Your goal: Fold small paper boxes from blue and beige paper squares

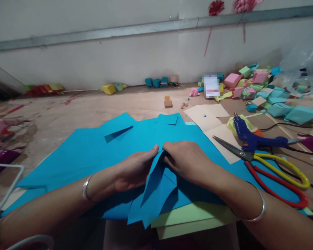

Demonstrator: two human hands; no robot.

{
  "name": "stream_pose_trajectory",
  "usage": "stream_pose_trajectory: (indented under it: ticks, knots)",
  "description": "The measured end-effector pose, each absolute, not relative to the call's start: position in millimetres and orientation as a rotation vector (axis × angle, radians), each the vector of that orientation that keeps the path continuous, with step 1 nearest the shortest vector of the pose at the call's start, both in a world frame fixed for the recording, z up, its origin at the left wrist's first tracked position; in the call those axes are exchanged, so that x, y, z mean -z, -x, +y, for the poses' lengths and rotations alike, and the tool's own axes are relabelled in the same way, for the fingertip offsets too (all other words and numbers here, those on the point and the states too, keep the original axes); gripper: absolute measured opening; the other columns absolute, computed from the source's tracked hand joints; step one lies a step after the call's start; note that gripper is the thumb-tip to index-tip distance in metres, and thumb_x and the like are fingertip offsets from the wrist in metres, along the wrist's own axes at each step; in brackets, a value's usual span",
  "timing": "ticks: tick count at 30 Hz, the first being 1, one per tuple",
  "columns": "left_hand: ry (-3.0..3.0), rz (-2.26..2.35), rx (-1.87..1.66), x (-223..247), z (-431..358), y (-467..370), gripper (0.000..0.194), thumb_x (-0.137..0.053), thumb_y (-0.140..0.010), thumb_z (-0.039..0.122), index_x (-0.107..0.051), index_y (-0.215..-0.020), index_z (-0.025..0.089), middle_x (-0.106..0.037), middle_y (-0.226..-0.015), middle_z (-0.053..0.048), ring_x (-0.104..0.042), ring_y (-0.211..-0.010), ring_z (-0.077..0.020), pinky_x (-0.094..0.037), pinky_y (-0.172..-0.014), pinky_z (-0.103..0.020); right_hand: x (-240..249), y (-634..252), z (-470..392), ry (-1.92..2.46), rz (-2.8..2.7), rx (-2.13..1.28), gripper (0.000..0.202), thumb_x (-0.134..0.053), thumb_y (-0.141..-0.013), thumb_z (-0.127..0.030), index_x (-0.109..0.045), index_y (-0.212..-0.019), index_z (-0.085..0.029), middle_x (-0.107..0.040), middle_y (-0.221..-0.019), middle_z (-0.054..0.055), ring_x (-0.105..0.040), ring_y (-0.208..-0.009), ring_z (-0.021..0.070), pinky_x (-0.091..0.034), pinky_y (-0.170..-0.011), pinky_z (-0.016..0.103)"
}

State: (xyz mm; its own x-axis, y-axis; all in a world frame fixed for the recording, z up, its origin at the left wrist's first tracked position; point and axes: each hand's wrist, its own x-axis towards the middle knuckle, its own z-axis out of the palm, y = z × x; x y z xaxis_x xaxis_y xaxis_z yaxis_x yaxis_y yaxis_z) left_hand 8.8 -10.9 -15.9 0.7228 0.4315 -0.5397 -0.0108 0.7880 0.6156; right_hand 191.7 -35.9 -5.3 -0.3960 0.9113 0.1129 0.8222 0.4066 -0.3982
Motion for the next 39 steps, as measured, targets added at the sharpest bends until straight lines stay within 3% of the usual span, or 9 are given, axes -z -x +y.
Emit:
stream_pose_trajectory:
  ticks: [6,11,14,17,19,25,27,30,39]
  knots:
    - [-0.627,0.773,-0.103,7.3,-10.6,-8.4,0.057,-0.042,-0.093,0.058,-0.068,-0.098,0.008,-0.071,-0.079,-0.013,-0.067,-0.074,-0.0217,-0.051,-0.081,-0.038,5.6,-189.4,-35.3,1.403,-2.299,-0.330,0.029,-0.048,-0.085,-0.023,-0.046,-0.056,-0.018,-0.046,-0.059,0.000,-0.039,-0.058,0.0113,-0.023,-0.056,0.027]
    - [-0.785,0.659,-0.216,5.7,-2.9,-7.7,0.036,-0.047,-0.088,0.039,-0.067,-0.096,0.011,-0.070,-0.091,-0.012,-0.067,-0.078,-0.0214,-0.050,-0.075,-0.035,4.2,-192.3,-28.3,1.570,-1.850,-0.513,0.034,-0.046,-0.080,-0.028,-0.030,-0.052,-0.021,-0.029,-0.050,-0.005,-0.030,-0.050,0.0091,-0.019,-0.051,0.027]
    - [-0.957,0.865,-0.519,7.1,-3.6,-9.6,0.022,-0.063,-0.075,0.024,-0.062,-0.094,0.013,-0.066,-0.088,-0.009,-0.062,-0.075,-0.0174,-0.049,-0.070,-0.030,3.9,-193.2,-22.6,1.660,-1.639,-0.633,0.037,-0.045,-0.083,-0.033,-0.038,-0.049,-0.020,-0.036,-0.046,-0.004,-0.035,-0.048,0.0098,-0.021,-0.049,0.027]
    - [-1.199,0.823,-0.765,5.4,-9.7,-12.4,0.048,-0.074,-0.064,0.007,-0.056,-0.107,0.019,-0.063,-0.108,-0.008,-0.057,-0.103,-0.0201,-0.047,-0.085,-0.030,6.0,-189.5,-20.6,1.682,-1.585,-0.737,0.044,-0.042,-0.088,-0.040,-0.049,-0.050,-0.019,-0.050,-0.047,0.000,-0.044,-0.048,0.0116,-0.027,-0.049,0.026]
    - [-1.334,0.796,-0.815,4.4,-13.3,-13.6,0.052,-0.077,-0.066,0.011,-0.054,-0.110,0.022,-0.060,-0.114,-0.006,-0.054,-0.109,-0.0201,-0.044,-0.090,-0.030,9.2,-185.5,-21.9,1.673,-1.629,-0.747,0.047,-0.041,-0.090,-0.044,-0.047,-0.050,-0.019,-0.051,-0.047,0.000,-0.045,-0.048,0.0118,-0.028,-0.049,0.026]
    - [-1.434,0.901,-0.810,11.1,-10.0,-11.5,0.027,-0.072,-0.077,0.026,-0.050,-0.093,0.021,-0.055,-0.079,0.001,-0.054,-0.078,-0.0153,-0.043,-0.069,-0.029,18.3,-178.9,-29.3,1.663,-1.873,-0.497,0.035,-0.046,-0.089,-0.041,-0.047,-0.060,-0.021,-0.051,-0.055,0.000,-0.045,-0.053,0.0135,-0.027,-0.051,0.027]
    - [-1.428,0.877,-0.805,11.9,-7.6,-10.0,0.028,-0.071,-0.077,0.027,-0.050,-0.094,0.021,-0.055,-0.080,0.001,-0.054,-0.079,-0.0155,-0.042,-0.069,-0.029,18.4,-178.8,-30.6,1.580,-1.817,-0.382,0.018,-0.056,-0.084,-0.038,-0.054,-0.078,-0.020,-0.058,-0.071,0.002,-0.051,-0.065,0.0162,-0.035,-0.056,0.027]
    - [-1.380,0.817,-0.790,10.4,-6.7,-9.0,0.032,-0.071,-0.075,0.024,-0.050,-0.099,0.021,-0.057,-0.087,-0.001,-0.055,-0.082,-0.0157,-0.044,-0.072,-0.029,15.4,-178.9,-31.8,1.401,-1.750,-0.279,0.019,-0.059,-0.081,-0.026,-0.052,-0.097,-0.020,-0.060,-0.091,0.005,-0.055,-0.079,0.0186,-0.043,-0.068,0.030]
    - [-1.368,0.810,-0.745,8.2,-6.2,-7.5,0.038,-0.061,-0.070,0.010,-0.054,-0.106,0.020,-0.059,-0.096,-0.002,-0.052,-0.088,-0.0171,-0.044,-0.078,-0.031,16.0,-182.1,-31.8,1.285,-1.801,-0.330,0.015,-0.051,-0.081,-0.012,-0.054,-0.092,-0.022,-0.060,-0.094,0.004,-0.055,-0.084,0.0179,-0.047,-0.074,0.032]
